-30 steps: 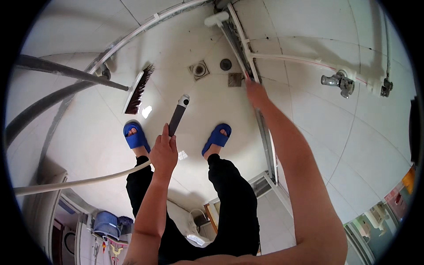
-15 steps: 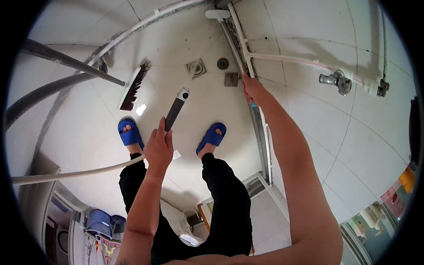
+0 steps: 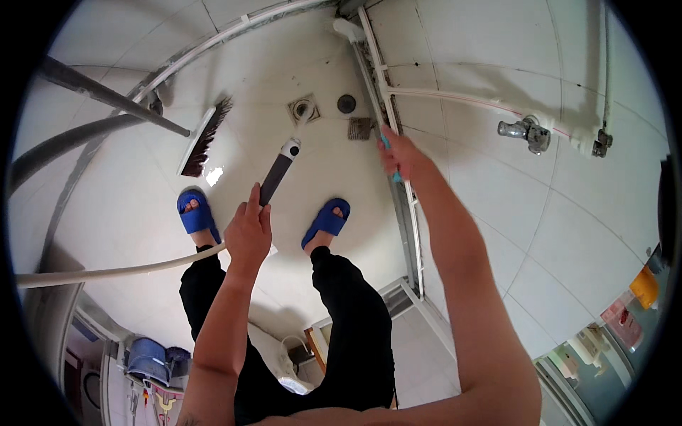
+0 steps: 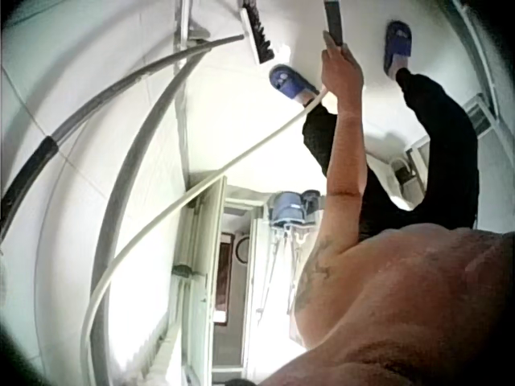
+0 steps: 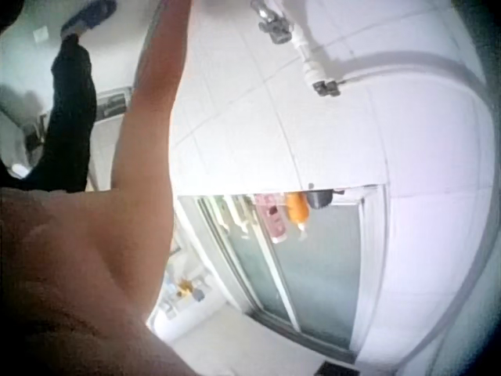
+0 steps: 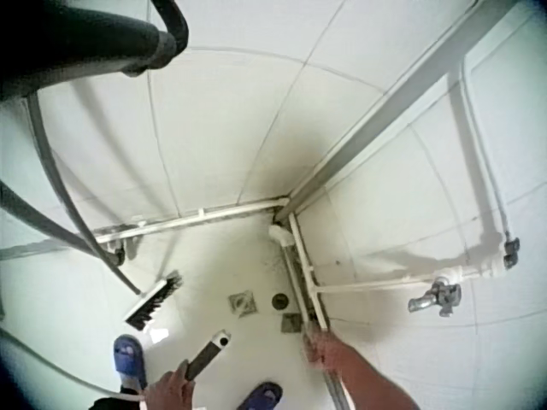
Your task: The person sprays water on the tiled floor using a sprayer and scrubs the surface with a brush.
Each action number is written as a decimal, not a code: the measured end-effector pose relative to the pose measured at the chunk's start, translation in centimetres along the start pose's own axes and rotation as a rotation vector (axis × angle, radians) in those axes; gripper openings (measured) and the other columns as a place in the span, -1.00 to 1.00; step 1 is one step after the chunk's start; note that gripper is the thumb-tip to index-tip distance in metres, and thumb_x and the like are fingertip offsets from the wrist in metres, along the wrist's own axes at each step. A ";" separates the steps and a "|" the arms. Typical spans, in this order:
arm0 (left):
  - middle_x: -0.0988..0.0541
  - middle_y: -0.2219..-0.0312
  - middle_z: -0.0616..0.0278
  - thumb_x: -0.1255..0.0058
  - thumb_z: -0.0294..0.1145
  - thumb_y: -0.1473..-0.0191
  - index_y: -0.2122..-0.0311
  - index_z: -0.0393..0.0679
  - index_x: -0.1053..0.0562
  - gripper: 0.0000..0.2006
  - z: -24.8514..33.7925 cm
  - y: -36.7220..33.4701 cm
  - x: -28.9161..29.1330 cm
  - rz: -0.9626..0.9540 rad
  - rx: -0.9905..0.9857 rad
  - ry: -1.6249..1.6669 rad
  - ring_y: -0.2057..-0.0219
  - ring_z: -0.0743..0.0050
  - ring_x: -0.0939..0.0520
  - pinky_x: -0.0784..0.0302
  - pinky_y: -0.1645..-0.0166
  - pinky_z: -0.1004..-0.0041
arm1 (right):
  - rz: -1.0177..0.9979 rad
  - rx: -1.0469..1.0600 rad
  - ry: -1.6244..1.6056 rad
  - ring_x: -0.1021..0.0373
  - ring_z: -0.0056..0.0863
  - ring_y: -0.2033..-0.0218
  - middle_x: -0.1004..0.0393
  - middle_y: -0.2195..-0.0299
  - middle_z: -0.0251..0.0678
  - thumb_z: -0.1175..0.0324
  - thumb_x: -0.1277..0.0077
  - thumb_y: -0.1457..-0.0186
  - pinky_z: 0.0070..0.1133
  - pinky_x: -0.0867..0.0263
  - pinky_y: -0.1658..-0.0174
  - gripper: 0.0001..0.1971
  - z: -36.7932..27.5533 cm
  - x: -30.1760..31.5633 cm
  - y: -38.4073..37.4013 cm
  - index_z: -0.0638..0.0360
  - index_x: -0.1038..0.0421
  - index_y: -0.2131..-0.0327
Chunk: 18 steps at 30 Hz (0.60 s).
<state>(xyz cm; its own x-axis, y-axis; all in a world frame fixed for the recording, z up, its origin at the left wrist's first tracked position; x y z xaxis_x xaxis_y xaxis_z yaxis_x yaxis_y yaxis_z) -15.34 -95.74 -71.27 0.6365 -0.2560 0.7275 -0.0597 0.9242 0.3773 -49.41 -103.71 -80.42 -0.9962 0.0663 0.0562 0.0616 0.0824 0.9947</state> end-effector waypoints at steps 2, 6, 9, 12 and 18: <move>-0.48 0.49 0.15 0.11 -0.27 -0.11 -0.10 -0.04 -0.26 -0.58 -0.7 0.2 -0.1 -0.034 0.018 -0.020 0.52 0.11 -0.55 -0.45 0.48 0.23 | -0.009 -0.006 -0.001 0.08 -0.64 0.81 -0.06 0.76 -0.49 -0.17 0.24 -0.14 -0.62 0.16 0.75 -0.52 4.2 0.0 1.5 0.03 -0.18 0.58; -0.48 0.49 0.15 0.11 -0.27 -0.11 -0.10 -0.03 -0.26 -0.58 -0.7 0.1 0.0 -0.038 0.022 -0.013 0.51 0.10 -0.55 -0.45 0.48 0.23 | 0.004 -0.064 -0.070 0.08 -0.63 0.82 -0.06 0.75 -0.49 -0.15 0.24 -0.15 -0.60 0.13 0.73 -0.54 8.7 2.0 3.0 0.04 -0.17 0.56; -0.48 0.50 0.14 0.11 -0.27 -0.11 -0.10 -0.04 -0.25 -0.57 -1.0 0.0 -0.5 -0.068 0.052 -0.028 0.51 0.10 -0.55 -0.45 0.48 0.22 | 0.097 0.120 0.013 0.06 -0.62 0.82 -0.07 0.75 -0.50 -0.13 0.25 -0.16 -0.61 0.10 0.73 -0.56 5.7 0.7 2.6 0.03 -0.17 0.54; -0.47 0.51 0.14 0.11 -0.28 -0.10 -0.10 -0.05 -0.25 -0.57 -0.9 0.3 -0.8 -0.069 0.016 -0.009 0.52 0.10 -0.55 -0.45 0.49 0.22 | 0.136 0.206 0.058 0.03 -0.61 0.82 -0.08 0.76 -0.51 -0.13 0.25 -0.16 -0.60 0.06 0.73 -0.56 0.3 -1.3 0.6 0.03 -0.18 0.53; -0.47 0.51 0.13 0.11 -0.28 -0.10 -0.10 -0.06 -0.25 -0.57 -1.4 0.0 -0.4 -0.087 0.039 -0.030 0.53 0.10 -0.54 -0.45 0.48 0.21 | 0.155 -0.032 -0.041 0.05 -0.64 0.83 -0.01 0.80 -0.54 -0.16 0.26 -0.14 -0.59 0.06 0.77 -0.54 8.6 1.3 1.7 -0.01 -0.16 0.59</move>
<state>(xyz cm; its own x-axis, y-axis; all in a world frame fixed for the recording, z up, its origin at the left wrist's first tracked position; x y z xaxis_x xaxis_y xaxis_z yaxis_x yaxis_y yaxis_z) -14.51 -95.22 -72.40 0.6169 -0.3435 0.7081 -0.0354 0.8867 0.4610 -50.11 -94.91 -79.36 -0.9715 0.1169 0.2062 0.2117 0.0368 0.9766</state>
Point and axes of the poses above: each hand's wrist, its own y-axis away from the middle knuckle, its own x-axis out of the back of the hand, z = x × y, the point moved 9 cm from there along -y, towards the middle knuckle
